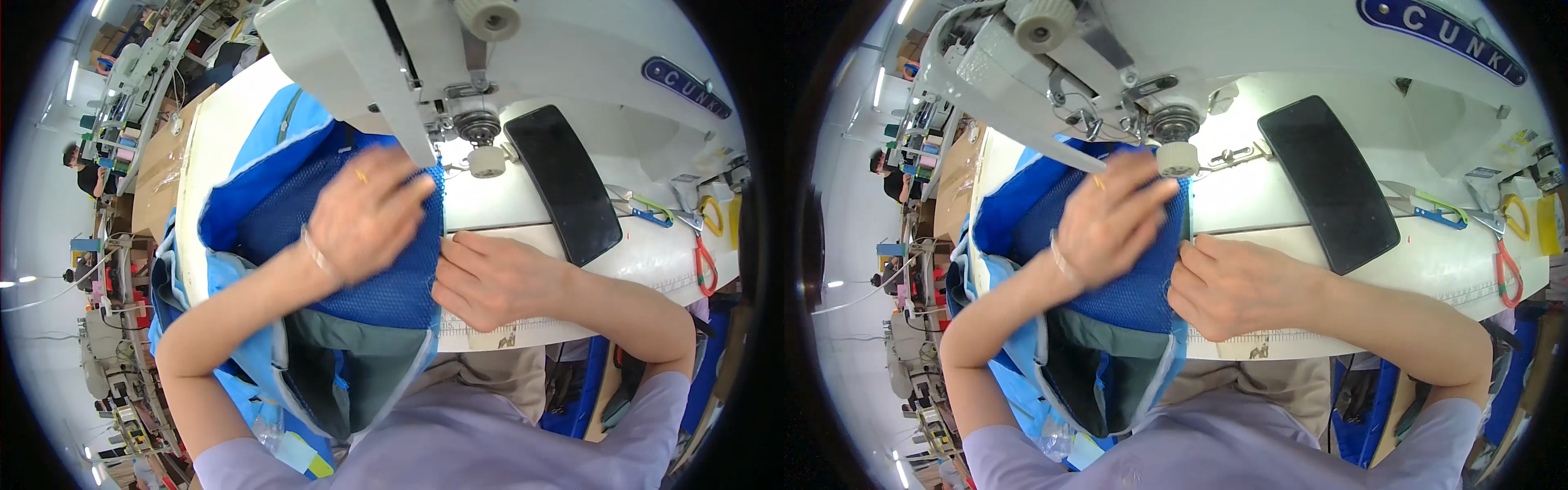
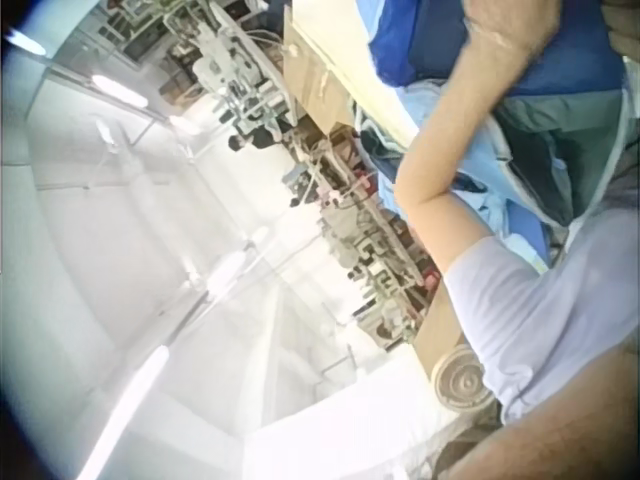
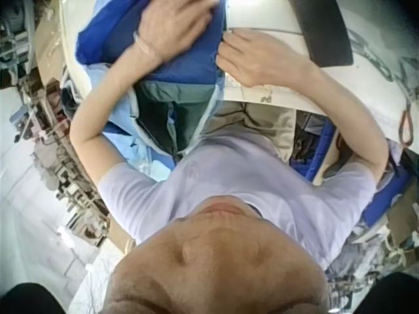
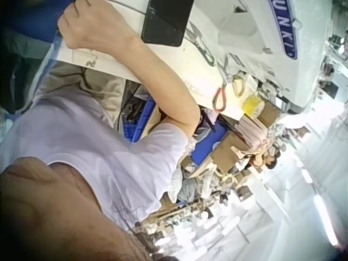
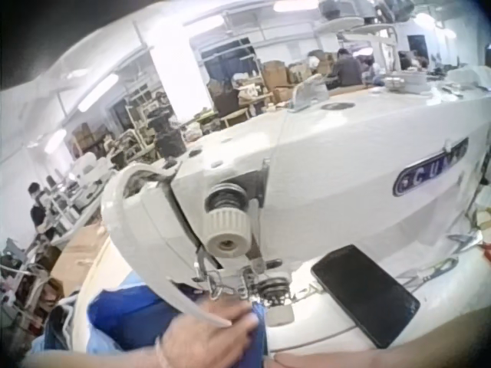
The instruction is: The person sews a blue and green fabric bag using a sewing machine. They align the edges of the bag, guide it under the needle, and sew along the seams. The person repeatedly adjusts the fabric and checks the stitching throughout the process.
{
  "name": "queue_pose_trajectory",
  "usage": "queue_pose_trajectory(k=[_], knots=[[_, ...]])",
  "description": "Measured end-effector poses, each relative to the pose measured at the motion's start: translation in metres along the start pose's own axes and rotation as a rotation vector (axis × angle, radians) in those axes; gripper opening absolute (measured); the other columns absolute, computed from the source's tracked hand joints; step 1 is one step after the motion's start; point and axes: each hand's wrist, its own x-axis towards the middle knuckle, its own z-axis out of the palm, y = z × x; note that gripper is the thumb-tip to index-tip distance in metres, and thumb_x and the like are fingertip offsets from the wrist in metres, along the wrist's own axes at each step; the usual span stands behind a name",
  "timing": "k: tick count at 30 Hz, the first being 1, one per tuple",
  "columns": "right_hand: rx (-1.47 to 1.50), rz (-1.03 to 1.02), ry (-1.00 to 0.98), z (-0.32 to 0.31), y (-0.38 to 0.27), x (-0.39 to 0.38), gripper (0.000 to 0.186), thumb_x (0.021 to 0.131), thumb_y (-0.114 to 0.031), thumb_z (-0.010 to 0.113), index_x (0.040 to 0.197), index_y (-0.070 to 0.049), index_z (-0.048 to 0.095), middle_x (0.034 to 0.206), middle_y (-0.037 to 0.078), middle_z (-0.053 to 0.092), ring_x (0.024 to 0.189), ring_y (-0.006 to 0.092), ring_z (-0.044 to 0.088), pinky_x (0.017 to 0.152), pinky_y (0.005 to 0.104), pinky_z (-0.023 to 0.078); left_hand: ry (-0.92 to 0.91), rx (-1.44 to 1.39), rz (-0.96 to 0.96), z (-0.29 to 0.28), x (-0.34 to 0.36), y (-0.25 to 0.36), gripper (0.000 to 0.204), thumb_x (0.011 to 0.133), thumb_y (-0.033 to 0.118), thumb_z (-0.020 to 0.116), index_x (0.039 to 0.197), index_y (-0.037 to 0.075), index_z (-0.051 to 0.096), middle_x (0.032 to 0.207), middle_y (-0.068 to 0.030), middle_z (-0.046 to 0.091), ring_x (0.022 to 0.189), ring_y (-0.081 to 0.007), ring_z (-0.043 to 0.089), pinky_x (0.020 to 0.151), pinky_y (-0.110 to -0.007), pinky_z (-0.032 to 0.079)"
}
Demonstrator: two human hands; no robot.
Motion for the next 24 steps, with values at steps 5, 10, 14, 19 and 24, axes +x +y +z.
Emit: queue_pose_trajectory(k=[5, 10, 14, 19, 24], knots=[[-0.058, -0.005, 0.104, 0.007, 0.000, -0.002, 0.015, 0.072, -0.015, 0.069, 0.079, -0.002, 0.066, 0.077, 0.007, 0.064, 0.075, 0.0195, 0.062, 0.063, 0.0296, 0.046, -0.137, -0.156, -0.170, -0.009, -0.016, 0.040, 0.046, 0.082, -0.003, 0.069, 0.128, 0.000, 0.069, 0.138, -0.0188, 0.064, 0.130, -0.0369, 0.062, 0.112, -0.051, 0.049], [-0.015, -0.002, 0.132, 0.008, 0.002, -0.003, 0.013, 0.073, -0.014, 0.070, 0.077, -0.002, 0.066, 0.075, 0.005, 0.062, 0.074, 0.0182, 0.061, 0.062, 0.0289, 0.045, -0.117, -0.162, -0.090, -0.004, -0.023, 0.018, 0.047, 0.081, -0.006, 0.066, 0.128, 0.002, 0.070, 0.136, -0.0164, 0.067, 0.129, -0.0355, 0.062, 0.111, -0.051, 0.050], [0.034, 0.017, 0.088, 0.004, 0.002, -0.003, 0.012, 0.073, -0.013, 0.070, 0.075, -0.003, 0.065, 0.074, 0.004, 0.060, 0.073, 0.0178, 0.060, 0.062, 0.0287, 0.046, -0.098, -0.170, -0.056, -0.005, -0.023, 0.013, 0.046, 0.080, -0.005, 0.067, 0.125, 0.003, 0.072, 0.133, -0.0146, 0.068, 0.129, -0.0340, 0.063, 0.109, -0.050, 0.051], [0.022, 0.046, 0.021, -0.004, -0.002, -0.002, 0.011, 0.072, -0.013, 0.070, 0.073, -0.003, 0.064, 0.075, 0.005, 0.060, 0.077, 0.0190, 0.061, 0.063, 0.0293, 0.047, -0.092, -0.169, -0.045, -0.004, -0.020, 0.019, 0.045, 0.079, -0.002, 0.068, 0.123, 0.005, 0.074, 0.132, -0.0110, 0.070, 0.123, -0.0310, 0.066, 0.103, -0.046, 0.054], [0.076, 0.065, -0.054, -0.012, -0.002, 0.001, 0.013, 0.069, -0.013, 0.068, 0.074, -0.002, 0.066, 0.077, 0.007, 0.061, 0.083, 0.0227, 0.063, 0.066, 0.0299, 0.048, -0.078, -0.143, -0.019, -0.003, -0.019, 0.017, 0.048, 0.074, 0.002, 0.069, 0.121, 0.007, 0.075, 0.131, -0.0086, 0.070, 0.120, -0.0281, 0.067, 0.098, -0.043, 0.054]])
